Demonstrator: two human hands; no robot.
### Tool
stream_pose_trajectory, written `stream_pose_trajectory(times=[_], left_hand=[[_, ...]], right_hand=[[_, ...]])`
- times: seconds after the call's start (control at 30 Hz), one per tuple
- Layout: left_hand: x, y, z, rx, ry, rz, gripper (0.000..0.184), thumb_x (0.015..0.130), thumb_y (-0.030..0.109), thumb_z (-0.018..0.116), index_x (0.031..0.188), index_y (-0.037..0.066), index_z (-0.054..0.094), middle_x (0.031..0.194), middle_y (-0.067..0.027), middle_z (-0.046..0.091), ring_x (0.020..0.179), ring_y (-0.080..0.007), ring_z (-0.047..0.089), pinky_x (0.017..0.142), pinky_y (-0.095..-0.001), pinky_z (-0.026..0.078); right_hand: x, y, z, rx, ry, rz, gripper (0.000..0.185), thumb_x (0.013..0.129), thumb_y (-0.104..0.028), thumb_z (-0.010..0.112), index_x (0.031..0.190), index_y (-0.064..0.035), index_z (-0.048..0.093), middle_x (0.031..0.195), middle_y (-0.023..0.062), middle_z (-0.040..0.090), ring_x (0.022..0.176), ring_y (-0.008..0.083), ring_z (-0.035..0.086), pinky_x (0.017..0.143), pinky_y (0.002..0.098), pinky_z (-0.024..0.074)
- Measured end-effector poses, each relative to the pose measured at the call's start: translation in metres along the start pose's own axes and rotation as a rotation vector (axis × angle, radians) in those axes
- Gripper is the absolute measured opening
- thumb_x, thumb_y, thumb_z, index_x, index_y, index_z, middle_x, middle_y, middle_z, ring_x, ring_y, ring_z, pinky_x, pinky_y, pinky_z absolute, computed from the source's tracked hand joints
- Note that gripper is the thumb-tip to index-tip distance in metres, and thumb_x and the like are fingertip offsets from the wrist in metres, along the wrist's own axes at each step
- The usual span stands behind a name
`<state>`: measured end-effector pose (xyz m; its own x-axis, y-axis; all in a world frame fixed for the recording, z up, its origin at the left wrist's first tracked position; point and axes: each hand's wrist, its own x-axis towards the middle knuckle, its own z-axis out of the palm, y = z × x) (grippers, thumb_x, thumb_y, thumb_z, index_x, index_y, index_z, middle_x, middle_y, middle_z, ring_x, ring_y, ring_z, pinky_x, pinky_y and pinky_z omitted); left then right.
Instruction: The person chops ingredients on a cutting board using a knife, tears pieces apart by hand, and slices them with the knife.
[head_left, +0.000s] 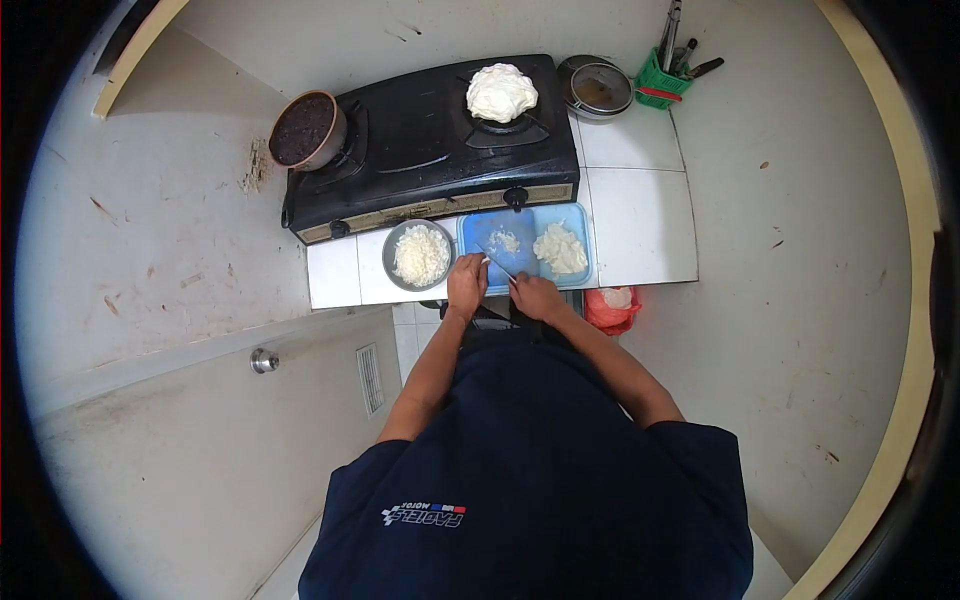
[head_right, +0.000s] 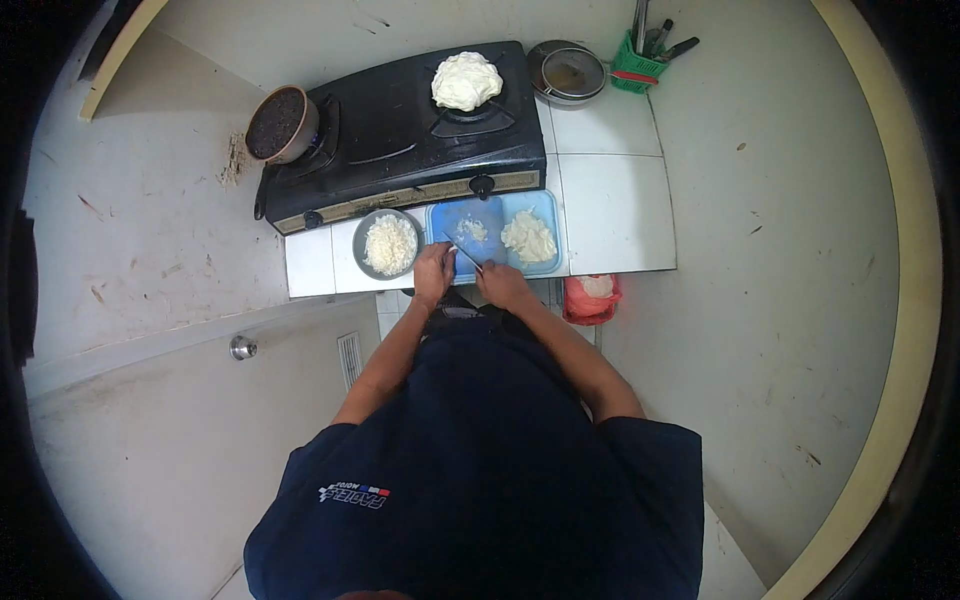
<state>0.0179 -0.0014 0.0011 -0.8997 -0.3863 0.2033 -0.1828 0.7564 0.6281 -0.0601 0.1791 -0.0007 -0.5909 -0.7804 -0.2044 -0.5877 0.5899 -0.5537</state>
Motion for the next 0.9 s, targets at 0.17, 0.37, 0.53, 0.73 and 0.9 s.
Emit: stream_pose_trajectory(times=[0.17,0.37,0.53,0.73,0.9], left_hand=[[-0.001,0.002,-0.004,-0.015,0.016,0.011,0.016,0.090,0.005,0.065,0.105,0.001,0.067,0.091,-0.0166,0.066,0.088,-0.0371,0.062,0.079,-0.0456,0.052],[0.000,-0.001,-0.002,0.010,-0.006,0.010,0.014,0.089,0.005,0.066,0.102,0.002,0.069,0.090,-0.0167,0.066,0.087,-0.0365,0.062,0.078,-0.0456,0.052],[0.001,0.000,-0.004,0.007,-0.010,0.020,0.014,0.088,0.005,0.066,0.102,0.002,0.070,0.091,-0.0160,0.067,0.087,-0.0358,0.063,0.078,-0.0451,0.052],[0.001,-0.002,-0.002,0.005,-0.021,0.012,0.014,0.090,0.007,0.066,0.102,0.002,0.069,0.092,-0.0156,0.067,0.088,-0.0360,0.063,0.080,-0.0449,0.052],[0.000,-0.003,-0.003,0.001,-0.017,0.013,0.014,0.090,0.007,0.065,0.103,0.002,0.069,0.094,-0.0156,0.067,0.089,-0.0362,0.063,0.080,-0.0452,0.052]], right_hand=[[0.012,-0.004,-0.001,0.027,0.028,0.050,0.038,0.102,-0.032,0.051,0.095,0.0038,0.062,0.079,0.0261,0.069,0.073,0.0446,0.070,0.068,0.0543,0.0567],[-0.002,-0.003,-0.002,0.064,0.047,-0.017,0.039,0.101,-0.034,0.055,0.096,0.0039,0.059,0.071,0.0262,0.067,0.068,0.0463,0.068,0.065,0.0556,0.0558],[-0.002,-0.007,-0.006,0.047,0.032,-0.002,0.039,0.102,-0.034,0.053,0.096,0.0040,0.060,0.073,0.0260,0.068,0.069,0.0459,0.069,0.065,0.0557,0.0560],[0.015,-0.007,0.019,0.003,0.053,0.006,0.040,0.103,-0.033,0.051,0.094,0.0050,0.060,0.074,0.0256,0.068,0.069,0.0446,0.069,0.065,0.0545,0.0565],[0.002,-0.007,0.006,0.006,0.038,0.003,0.040,0.102,-0.032,0.051,0.091,0.0059,0.059,0.073,0.0267,0.068,0.068,0.0444,0.069,0.065,0.0540,0.0563]])
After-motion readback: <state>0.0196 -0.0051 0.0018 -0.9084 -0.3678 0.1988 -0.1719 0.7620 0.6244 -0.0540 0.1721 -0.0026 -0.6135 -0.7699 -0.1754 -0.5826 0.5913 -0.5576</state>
